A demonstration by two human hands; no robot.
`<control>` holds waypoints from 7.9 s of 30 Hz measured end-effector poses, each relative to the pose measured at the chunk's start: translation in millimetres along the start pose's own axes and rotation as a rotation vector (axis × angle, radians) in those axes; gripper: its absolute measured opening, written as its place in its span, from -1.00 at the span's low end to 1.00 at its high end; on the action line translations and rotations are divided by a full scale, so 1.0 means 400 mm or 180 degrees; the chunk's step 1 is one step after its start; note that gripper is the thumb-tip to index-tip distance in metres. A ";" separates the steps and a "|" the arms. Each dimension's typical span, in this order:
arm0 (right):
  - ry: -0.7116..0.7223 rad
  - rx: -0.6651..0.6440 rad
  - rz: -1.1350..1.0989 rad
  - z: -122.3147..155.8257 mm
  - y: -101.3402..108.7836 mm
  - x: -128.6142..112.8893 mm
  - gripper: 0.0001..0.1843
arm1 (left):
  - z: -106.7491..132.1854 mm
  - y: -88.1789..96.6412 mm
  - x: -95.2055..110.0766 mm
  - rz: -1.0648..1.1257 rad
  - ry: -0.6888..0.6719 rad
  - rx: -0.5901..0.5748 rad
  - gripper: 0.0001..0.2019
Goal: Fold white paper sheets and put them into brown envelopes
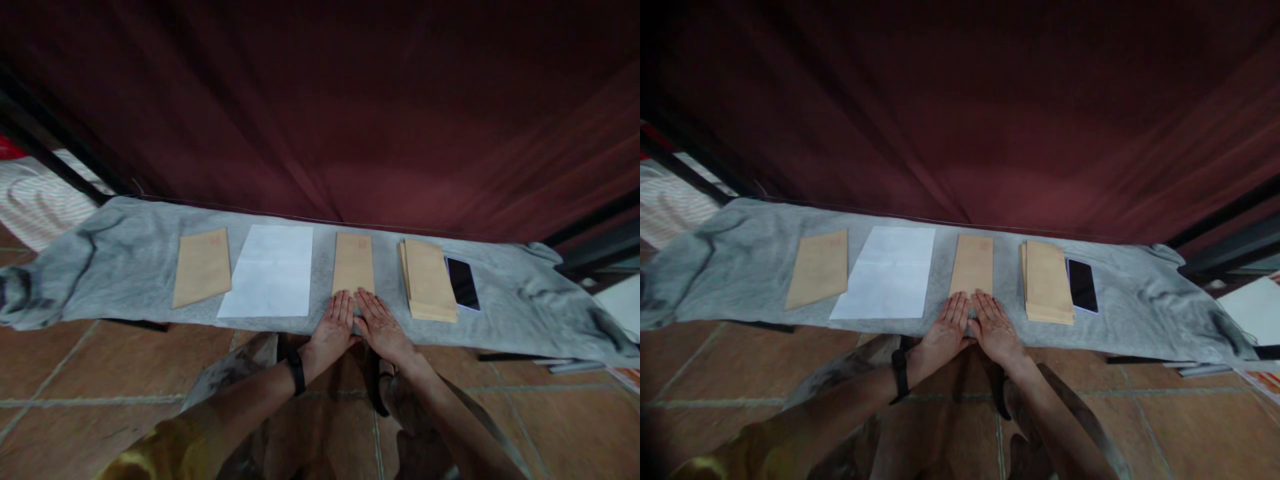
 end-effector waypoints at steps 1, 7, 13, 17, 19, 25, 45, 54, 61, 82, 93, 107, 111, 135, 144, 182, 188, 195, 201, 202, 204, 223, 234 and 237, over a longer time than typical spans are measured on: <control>-0.0011 0.0036 0.0021 0.004 0.001 0.002 -0.35 | 0.001 0.003 -0.001 0.0014 -0.0004 0.0017 -0.16; -0.0086 0.0085 0.0114 0.022 0.008 0.011 -0.32 | 0.006 0.019 -0.024 0.0359 -0.0010 0.0262 -0.21; -0.0156 -0.0029 0.0032 0.036 0.032 0.028 -0.32 | 0.014 0.023 -0.051 0.0506 0.0043 0.0469 -0.31; -0.0218 -0.0021 -0.0181 0.029 0.062 0.039 -0.38 | 0.001 0.039 -0.072 0.0550 0.0080 0.0464 -0.45; -0.0283 -0.0006 -0.0311 0.018 0.075 0.047 -0.45 | -0.010 0.048 -0.087 0.0634 0.0098 0.0451 -0.54; -0.0562 -0.0009 -0.0363 -0.021 0.086 0.067 -0.65 | -0.042 0.062 -0.128 0.0856 0.0219 0.0459 -0.70; -0.1326 0.0098 0.0198 -0.077 0.093 0.049 -0.77 | -0.081 0.075 -0.155 0.0684 0.0724 0.0343 -0.77; -0.1435 0.0049 0.0351 -0.086 0.094 0.043 -0.78 | -0.071 0.069 -0.144 0.0305 0.0300 0.0372 -0.71; -0.1442 0.0095 0.0424 -0.090 0.096 0.041 -0.80 | -0.055 0.055 -0.073 0.0579 -0.0489 0.0585 -0.63; -0.0420 0.0496 -0.0310 -0.018 0.004 -0.072 -0.42 | -0.030 0.016 -0.029 0.0603 -0.0160 0.0673 -0.42; -0.0407 0.0608 0.0127 0.005 0.007 -0.057 -0.37 | -0.016 0.021 -0.044 0.0739 0.0075 0.0568 -0.33; -0.0633 0.0687 0.0463 0.036 0.013 -0.023 -0.30 | 0.018 0.030 -0.080 0.0448 0.0361 0.0749 -0.23; -0.0650 0.0691 0.0523 0.038 0.016 -0.022 -0.31 | 0.015 0.038 -0.082 0.0408 0.0403 0.0767 -0.24; -0.0653 0.0473 -0.0103 -0.029 0.008 -0.061 -0.41 | -0.033 0.023 -0.030 0.0560 -0.0055 0.0576 -0.37; -0.0614 0.0632 0.0166 -0.010 0.000 -0.045 -0.40 | -0.033 0.031 -0.046 0.0533 0.0007 0.0565 -0.46; -0.2136 0.1066 -0.3250 -0.129 0.005 0.052 -0.68 | -0.027 0.034 -0.079 0.0578 0.0475 0.0536 -0.33; -0.1649 0.2189 -0.2732 -0.142 0.152 0.051 -0.71 | -0.059 0.078 -0.095 0.1029 0.0362 0.0725 -0.40; -0.0537 0.2277 0.0068 -0.123 0.250 0.033 -0.84 | -0.077 0.081 -0.143 0.2122 0.0828 0.0664 -0.52; 0.0396 0.1181 0.0841 -0.130 0.135 -0.074 -0.85 | -0.083 0.050 -0.192 0.5143 0.2480 0.0210 -0.55; 0.0469 0.1072 0.0830 -0.128 0.116 -0.086 -0.84 | -0.080 0.049 -0.192 0.5501 0.2663 0.0175 -0.54; 0.0571 0.0940 0.0783 -0.122 0.085 -0.102 -0.85 | -0.074 0.050 -0.189 0.5910 0.2851 0.0144 -0.53; -0.0111 0.0570 -0.0226 -0.125 0.028 -0.060 -0.54 | -0.067 0.056 -0.214 0.2257 0.2063 -0.0046 -0.48; 0.0021 0.0224 -0.0034 -0.101 -0.023 -0.047 -0.45 | -0.055 0.080 -0.117 0.1097 0.0456 0.0503 -0.49; 0.0117 0.0243 0.0039 -0.089 -0.032 -0.041 -0.44 | -0.034 0.070 -0.079 0.1135 0.0137 0.0504 -0.30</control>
Point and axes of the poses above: each hand's wrist, its own z-axis away from the middle knuckle, its own y-axis out of the back of the hand, x = y × z, the point moved 4 cm from there along -z, towards the middle knuckle, and after that the axes turned 3 degrees about x, right-handed, at the moved point
